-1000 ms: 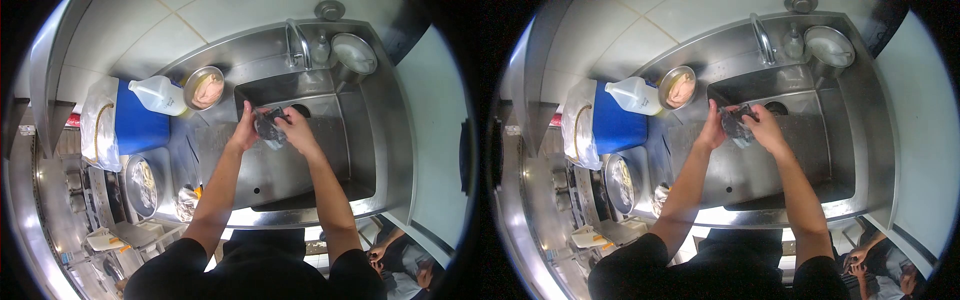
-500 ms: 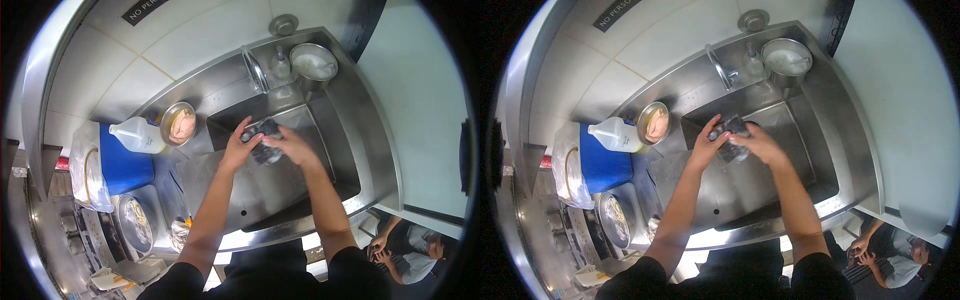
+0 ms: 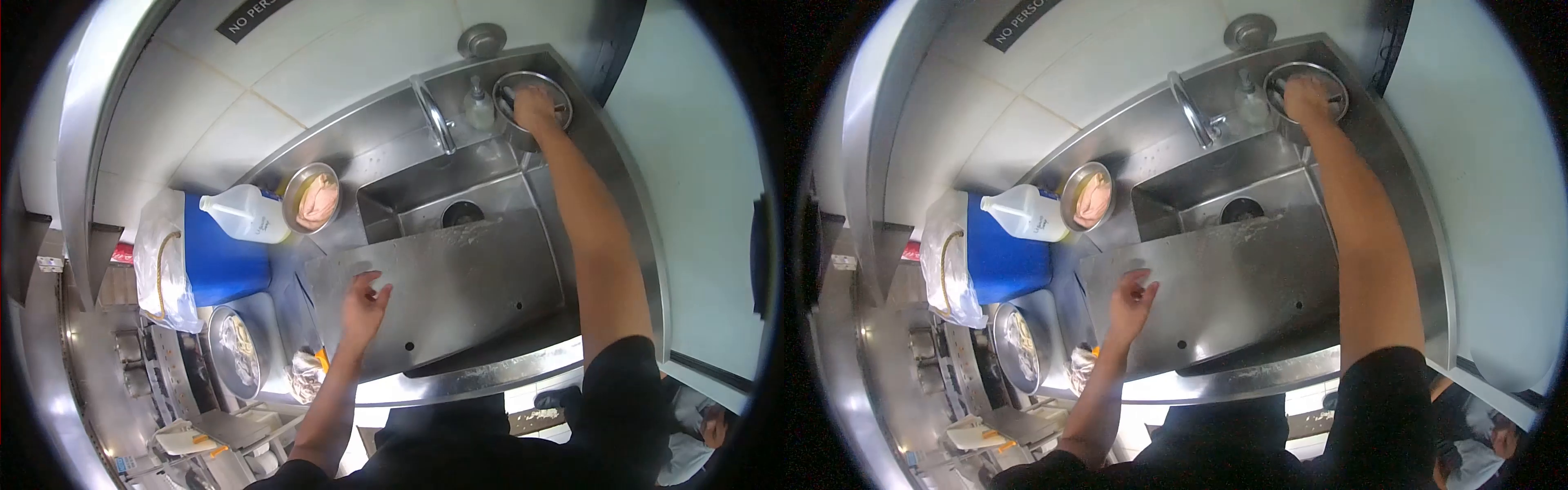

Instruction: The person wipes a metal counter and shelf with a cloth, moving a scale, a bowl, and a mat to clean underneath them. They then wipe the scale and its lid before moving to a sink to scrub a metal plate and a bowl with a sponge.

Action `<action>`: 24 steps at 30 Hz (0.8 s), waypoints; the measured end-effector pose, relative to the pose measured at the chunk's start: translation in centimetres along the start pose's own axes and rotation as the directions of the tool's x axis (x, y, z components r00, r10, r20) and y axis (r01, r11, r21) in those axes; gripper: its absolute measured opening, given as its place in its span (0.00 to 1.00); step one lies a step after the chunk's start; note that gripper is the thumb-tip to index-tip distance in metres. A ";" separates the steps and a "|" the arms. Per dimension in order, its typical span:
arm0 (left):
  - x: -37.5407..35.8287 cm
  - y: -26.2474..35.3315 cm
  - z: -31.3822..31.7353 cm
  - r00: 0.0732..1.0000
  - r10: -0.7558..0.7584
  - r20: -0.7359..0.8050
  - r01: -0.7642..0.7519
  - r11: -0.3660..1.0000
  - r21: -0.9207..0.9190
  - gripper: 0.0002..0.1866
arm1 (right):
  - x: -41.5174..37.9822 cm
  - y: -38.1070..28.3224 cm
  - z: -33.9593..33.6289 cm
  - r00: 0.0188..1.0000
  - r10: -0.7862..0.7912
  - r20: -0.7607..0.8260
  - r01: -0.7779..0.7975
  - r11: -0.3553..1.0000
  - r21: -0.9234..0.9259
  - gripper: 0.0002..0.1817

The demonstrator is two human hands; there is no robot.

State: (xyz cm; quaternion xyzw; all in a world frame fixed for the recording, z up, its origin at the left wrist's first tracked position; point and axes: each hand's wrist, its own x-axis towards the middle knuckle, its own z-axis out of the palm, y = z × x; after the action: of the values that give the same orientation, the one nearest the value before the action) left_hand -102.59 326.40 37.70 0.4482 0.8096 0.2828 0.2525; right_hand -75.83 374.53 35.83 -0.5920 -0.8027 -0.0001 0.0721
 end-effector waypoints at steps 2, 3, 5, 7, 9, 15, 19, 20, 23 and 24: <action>-1.1 -0.6 -1.8 0.996 0.014 -0.090 -0.002 0.990 0.139 0.22 | 1.7 1.3 4.0 0.996 -0.059 -0.069 0.057 0.998 -0.022 0.20; -1.4 -1.4 -2.6 0.991 0.041 -0.128 -0.014 0.978 0.207 0.23 | 1.0 0.8 2.3 0.997 -0.074 -0.022 0.074 0.997 0.009 0.20; -1.8 -3.3 -3.8 0.972 0.125 -0.198 -0.044 0.927 0.371 0.27 | 0.8 0.4 1.8 0.999 -0.004 0.036 0.005 1.000 -0.009 0.22; -2.0 -5.4 -4.3 0.936 0.241 -0.257 -0.062 0.831 0.553 0.32 | 2.6 0.9 3.6 0.997 0.039 0.059 -0.039 0.999 -0.005 0.22; -2.3 -6.7 -4.9 0.921 0.259 -0.291 -0.034 0.797 0.603 0.36 | 2.0 0.4 1.3 0.991 0.029 0.134 -0.031 0.999 0.010 0.23; -2.6 -11.5 -6.2 0.916 0.102 -0.387 0.153 0.804 0.574 0.38 | -3.2 -1.1 -9.8 0.998 0.053 -0.029 -0.050 0.993 0.103 0.27; -1.9 -12.1 -7.1 0.933 -0.188 -0.306 0.287 0.902 0.322 0.33 | -3.6 -0.7 -10.6 0.982 0.176 -0.075 -0.141 0.932 0.333 0.31; -2.0 -12.1 -7.4 0.930 -0.262 -0.256 0.331 0.902 0.277 0.32 | -3.3 0.4 -10.0 0.978 0.200 -0.056 -0.166 0.915 0.367 0.31; -1.3 -12.7 -7.6 0.908 -0.405 -0.108 0.409 0.912 0.021 0.28 | -1.0 3.6 -5.5 0.958 0.241 -0.156 -0.109 0.808 0.579 0.32; -1.5 -13.9 -7.3 0.904 -0.423 -0.064 0.411 0.900 -0.143 0.27 | -1.2 3.6 -5.4 0.949 0.250 -0.190 -0.058 0.735 0.676 0.32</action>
State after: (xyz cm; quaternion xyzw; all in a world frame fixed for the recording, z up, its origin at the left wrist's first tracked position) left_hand -114.82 317.30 33.69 0.2340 0.8781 0.2936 0.2966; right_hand -71.49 374.01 40.70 -0.5872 -0.6803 0.2101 0.3850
